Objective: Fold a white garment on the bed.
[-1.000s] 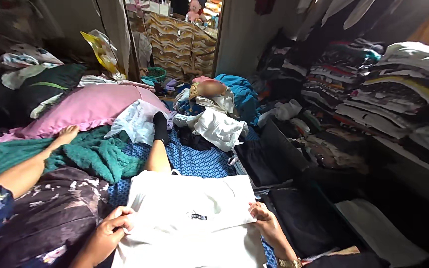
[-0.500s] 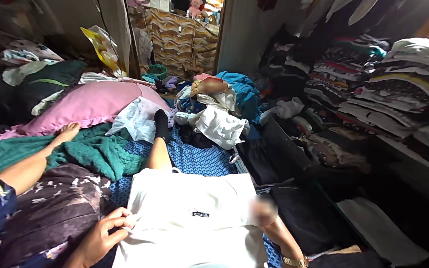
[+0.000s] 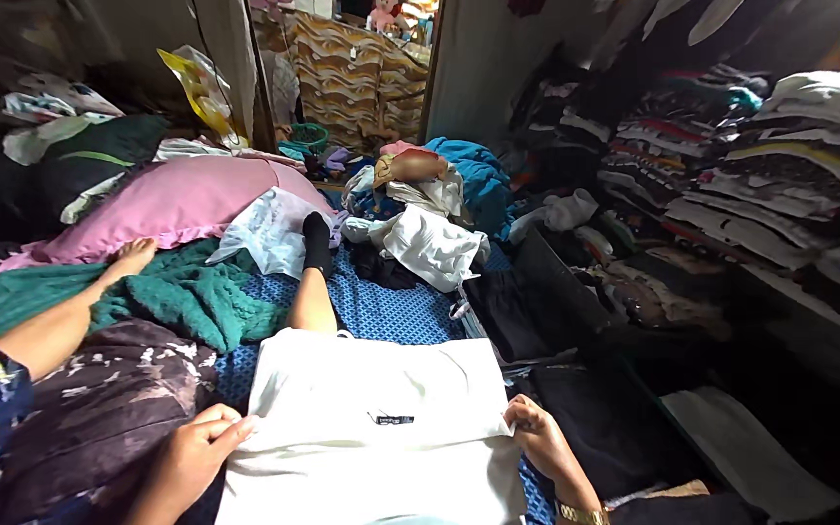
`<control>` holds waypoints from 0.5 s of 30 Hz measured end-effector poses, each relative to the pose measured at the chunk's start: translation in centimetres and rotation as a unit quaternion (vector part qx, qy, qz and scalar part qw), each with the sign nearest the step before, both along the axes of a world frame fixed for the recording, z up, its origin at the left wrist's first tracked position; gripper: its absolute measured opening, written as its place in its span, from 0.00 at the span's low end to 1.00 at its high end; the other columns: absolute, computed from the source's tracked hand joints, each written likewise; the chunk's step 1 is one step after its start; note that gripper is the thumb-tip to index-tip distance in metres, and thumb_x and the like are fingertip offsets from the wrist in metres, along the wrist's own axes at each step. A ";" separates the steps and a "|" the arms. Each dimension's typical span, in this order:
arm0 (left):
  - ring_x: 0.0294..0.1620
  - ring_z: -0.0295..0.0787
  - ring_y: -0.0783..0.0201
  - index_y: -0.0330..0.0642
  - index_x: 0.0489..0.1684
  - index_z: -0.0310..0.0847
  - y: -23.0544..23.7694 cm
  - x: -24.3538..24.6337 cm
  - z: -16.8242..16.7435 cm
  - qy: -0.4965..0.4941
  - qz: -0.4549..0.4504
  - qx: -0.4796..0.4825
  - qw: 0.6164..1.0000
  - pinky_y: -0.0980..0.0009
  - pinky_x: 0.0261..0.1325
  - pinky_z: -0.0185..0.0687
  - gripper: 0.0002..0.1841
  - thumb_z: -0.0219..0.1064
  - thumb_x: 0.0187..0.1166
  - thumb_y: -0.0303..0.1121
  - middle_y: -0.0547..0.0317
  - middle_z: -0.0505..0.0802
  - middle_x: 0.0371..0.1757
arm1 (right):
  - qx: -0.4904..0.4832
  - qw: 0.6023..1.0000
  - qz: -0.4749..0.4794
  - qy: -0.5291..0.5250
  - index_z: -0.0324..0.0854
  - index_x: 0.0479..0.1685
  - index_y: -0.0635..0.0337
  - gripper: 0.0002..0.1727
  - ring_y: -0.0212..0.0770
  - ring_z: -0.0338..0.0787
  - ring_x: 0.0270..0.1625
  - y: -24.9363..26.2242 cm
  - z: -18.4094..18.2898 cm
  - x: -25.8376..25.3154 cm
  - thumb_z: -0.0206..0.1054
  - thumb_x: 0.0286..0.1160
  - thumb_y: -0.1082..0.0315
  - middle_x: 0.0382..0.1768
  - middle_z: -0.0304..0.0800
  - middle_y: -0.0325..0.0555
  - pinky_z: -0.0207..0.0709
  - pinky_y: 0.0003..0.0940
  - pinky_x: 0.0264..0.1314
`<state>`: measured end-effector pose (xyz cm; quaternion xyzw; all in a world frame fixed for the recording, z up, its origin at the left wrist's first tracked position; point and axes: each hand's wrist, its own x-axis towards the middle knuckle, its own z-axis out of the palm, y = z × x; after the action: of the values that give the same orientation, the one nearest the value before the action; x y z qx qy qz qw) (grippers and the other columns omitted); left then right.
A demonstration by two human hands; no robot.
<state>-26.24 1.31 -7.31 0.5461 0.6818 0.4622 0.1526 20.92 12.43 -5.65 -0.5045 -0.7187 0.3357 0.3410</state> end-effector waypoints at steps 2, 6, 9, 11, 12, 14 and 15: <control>0.37 0.83 0.75 0.35 0.08 0.81 0.1 0.0 0.1 -0.001 0.010 0.001 1.000 0.72 0.43 0.78 0.21 0.68 0.69 0.41 0.59 0.89 0.31 | 0.003 1.000 -0.005 0.010 0.87 0.24 0.65 0.07 0.23 0.81 0.38 0.1 -0.2 0.3 0.64 0.54 0.82 0.34 0.83 0.39 0.76 0.17 0.41; 0.37 0.84 0.71 0.34 0.09 0.81 0.0 -0.3 0.1 0.008 0.010 -0.008 1.000 0.67 0.44 0.79 0.21 0.69 0.69 0.40 0.57 0.89 0.32 | -0.004 1.000 -0.006 0.026 0.86 0.24 0.64 0.07 0.21 0.81 0.38 0.3 -0.7 0.8 0.64 0.55 0.82 0.34 0.83 0.38 0.77 0.15 0.41; 0.37 0.84 0.71 0.35 0.09 0.82 0.0 -0.2 -0.3 0.001 0.006 -0.016 1.000 0.68 0.44 0.79 0.20 0.69 0.69 0.39 0.57 0.90 0.32 | -0.025 0.999 -0.008 0.018 0.86 0.25 0.65 0.06 0.22 0.81 0.38 0.3 -0.7 0.5 0.66 0.56 0.82 0.34 0.83 0.39 0.77 0.17 0.41; 0.38 0.85 0.69 0.34 0.10 0.82 0.0 0.0 -0.6 -0.003 0.001 -0.019 1.000 0.66 0.44 0.79 0.19 0.69 0.69 0.38 0.55 0.90 0.32 | -0.039 0.999 -0.009 0.007 0.85 0.25 0.66 0.05 0.24 0.81 0.38 0.3 -0.6 0.1 0.66 0.57 0.83 0.34 0.82 0.41 0.76 0.18 0.42; 0.38 0.85 0.69 0.34 0.10 0.82 0.1 0.1 -0.7 -0.003 0.000 -0.019 1.000 0.66 0.45 0.79 0.19 0.69 0.69 0.38 0.55 0.90 0.32 | -0.048 0.999 -0.009 0.003 0.85 0.26 0.67 0.05 0.24 0.80 0.38 0.3 -0.5 0.0 0.66 0.58 0.83 0.35 0.82 0.42 0.76 0.19 0.42; 0.40 0.86 0.66 0.34 0.11 0.83 0.2 0.3 -0.9 0.005 -0.006 -0.019 1.000 0.63 0.46 0.81 0.19 0.69 0.68 0.39 0.54 0.91 0.33 | -0.069 0.998 -0.008 -0.008 0.85 0.29 0.68 0.04 0.26 0.81 0.38 0.3 -0.2 -0.1 0.66 0.60 0.83 0.36 0.82 0.43 0.77 0.20 0.43; 0.42 0.88 0.63 0.33 0.12 0.85 0.2 0.4 -0.9 0.013 -0.013 -0.020 1.000 0.60 0.48 0.82 0.19 0.70 0.68 0.40 0.52 0.91 0.35 | -0.077 0.997 -0.008 -0.014 0.85 0.30 0.69 0.04 0.27 0.81 0.39 0.2 0.0 -0.2 0.67 0.61 0.83 0.37 0.82 0.45 0.78 0.21 0.43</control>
<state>-25.83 1.52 -8.23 0.5576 0.6859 0.4392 0.1600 20.72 12.66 -5.67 -0.5399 -0.6911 0.3801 0.2938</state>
